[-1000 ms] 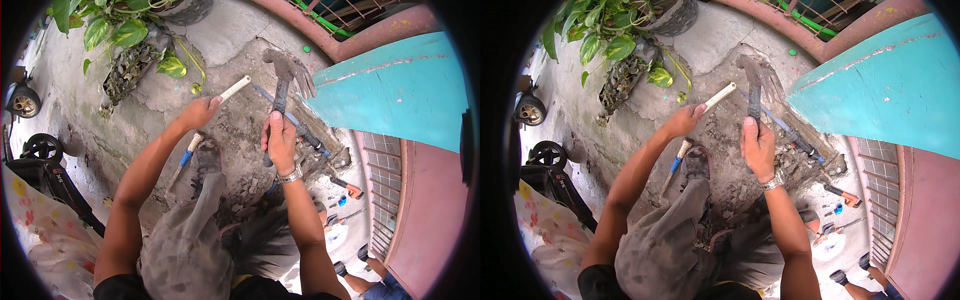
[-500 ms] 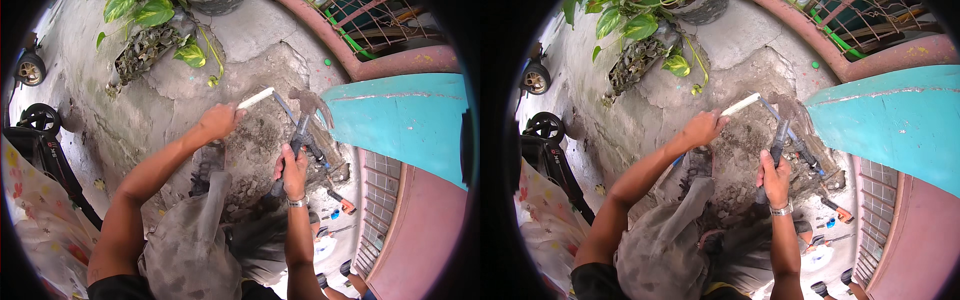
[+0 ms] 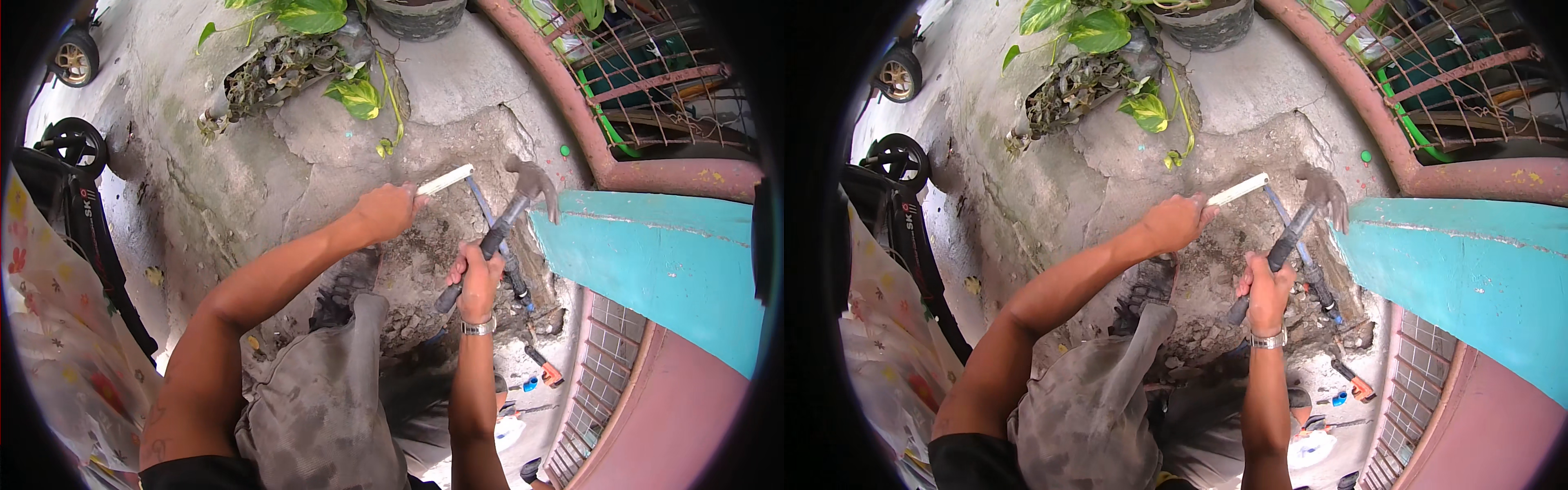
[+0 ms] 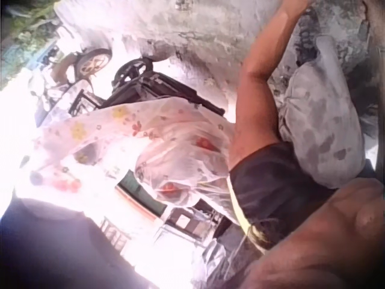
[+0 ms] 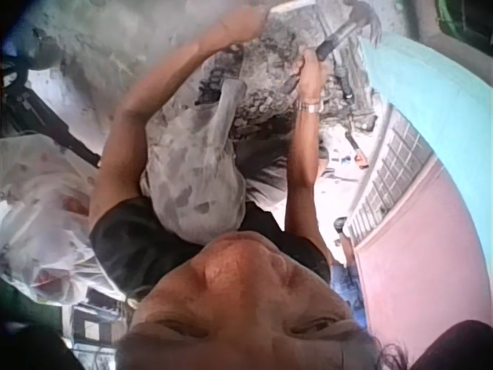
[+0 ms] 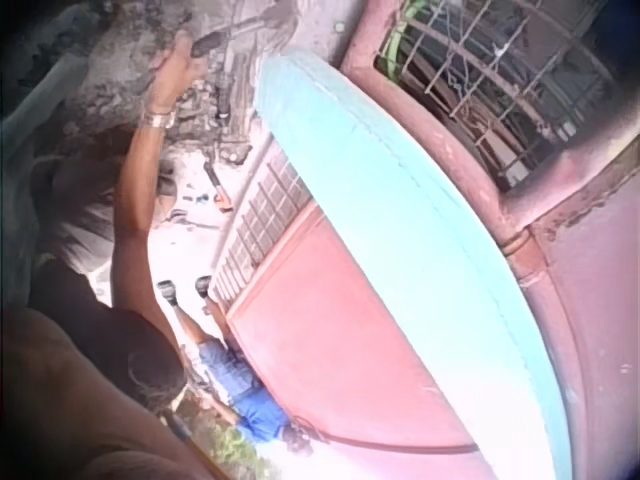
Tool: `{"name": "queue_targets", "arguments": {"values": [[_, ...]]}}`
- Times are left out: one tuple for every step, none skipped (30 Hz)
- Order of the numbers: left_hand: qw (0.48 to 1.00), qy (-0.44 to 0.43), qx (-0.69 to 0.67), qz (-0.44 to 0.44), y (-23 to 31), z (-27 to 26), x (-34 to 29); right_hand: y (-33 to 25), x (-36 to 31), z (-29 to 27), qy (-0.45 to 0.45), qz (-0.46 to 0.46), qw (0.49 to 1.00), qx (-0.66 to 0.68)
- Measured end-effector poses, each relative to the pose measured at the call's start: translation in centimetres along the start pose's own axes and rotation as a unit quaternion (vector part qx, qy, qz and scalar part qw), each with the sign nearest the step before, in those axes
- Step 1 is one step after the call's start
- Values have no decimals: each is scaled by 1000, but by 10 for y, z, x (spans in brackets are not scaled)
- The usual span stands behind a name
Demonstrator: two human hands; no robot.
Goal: The user is using a hammer and chisel to chip away concrete to repair an underground water pipe.
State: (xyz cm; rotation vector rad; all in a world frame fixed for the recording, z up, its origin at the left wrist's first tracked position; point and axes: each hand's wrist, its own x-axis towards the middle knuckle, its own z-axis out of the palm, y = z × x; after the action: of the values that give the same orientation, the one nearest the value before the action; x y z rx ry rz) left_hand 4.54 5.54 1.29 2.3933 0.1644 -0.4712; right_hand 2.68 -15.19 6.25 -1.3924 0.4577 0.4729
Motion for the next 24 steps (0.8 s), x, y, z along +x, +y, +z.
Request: {"name": "queue_targets", "arguments": {"values": [[1000,-3,-4,6,-1,-2,1,-14,-11,6,13,-73,997,17],[1000,-1,-6,3,1,-4,2,-27,-21,10,29,-147,988,34],[1000,-9,-9,-3,1,-7,2,-31,-24,16,32,-185,977,100],[1000,-20,-14,-1,7,-8,2,-21,-20,15,34,-189,977,96],[1000,-18,-18,6,13,-10,3,1,-5,8,30,-189,976,105],[999,-26,-24,9,15,-10,3,26,10,1,25,-187,975,114],[999,-29,-27,8,14,-12,2,47,23,-2,36,-15,998,46],[999,-22,-28,4,8,-8,2,45,24,-4,28,-16,999,44],[999,-21,-29,1,1,-2,2,39,22,-10,12,53,998,-14],[999,-20,-28,-1,-4,1,4,32,20,-13,-3,122,990,-71],[999,-23,-33,-5,-3,1,1,21,5,-15,6,79,994,-81],[999,-28,-41,-2,-1,0,0,10,-6,-12,9,8,998,-61],[998,-29,-47,7,1,-4,2,-4,-17,-8,15,-56,998,-25],[998,-28,-48,8,2,-7,2,-11,-24,-6,19,-121,992,12],[998,-34,-52,0,4,-11,2,-12,-21,-3,19,-121,992,12],[997,-42,-57,-6,6,-12,1,-11,-16,-1,16,-196,978,65],[997,-43,-57,-1,9,-11,3,-9,-10,1,16,-272,955,117],[998,-39,-54,1,11,-10,5,15,5,1,15,-251,960,123],[998,-36,-49,0,9,-6,5,37,20,-6,6,-55,998,37],[998,-33,-48,2,3,0,6,42,30,-4,-7,143,988,-51],[998,-23,-57,13,-4,7,5,43,29,-12,-8,139,989,-50],[998,-11,-64,18,-13,10,6,36,24,-12,-12,135,990,-46],[998,-14,-64,19,-12,10,5,27,11,-13,-9,134,990,-42],[997,-15,-68,20,-12,8,6,19,0,-10,-6,136,990,-41]]}}
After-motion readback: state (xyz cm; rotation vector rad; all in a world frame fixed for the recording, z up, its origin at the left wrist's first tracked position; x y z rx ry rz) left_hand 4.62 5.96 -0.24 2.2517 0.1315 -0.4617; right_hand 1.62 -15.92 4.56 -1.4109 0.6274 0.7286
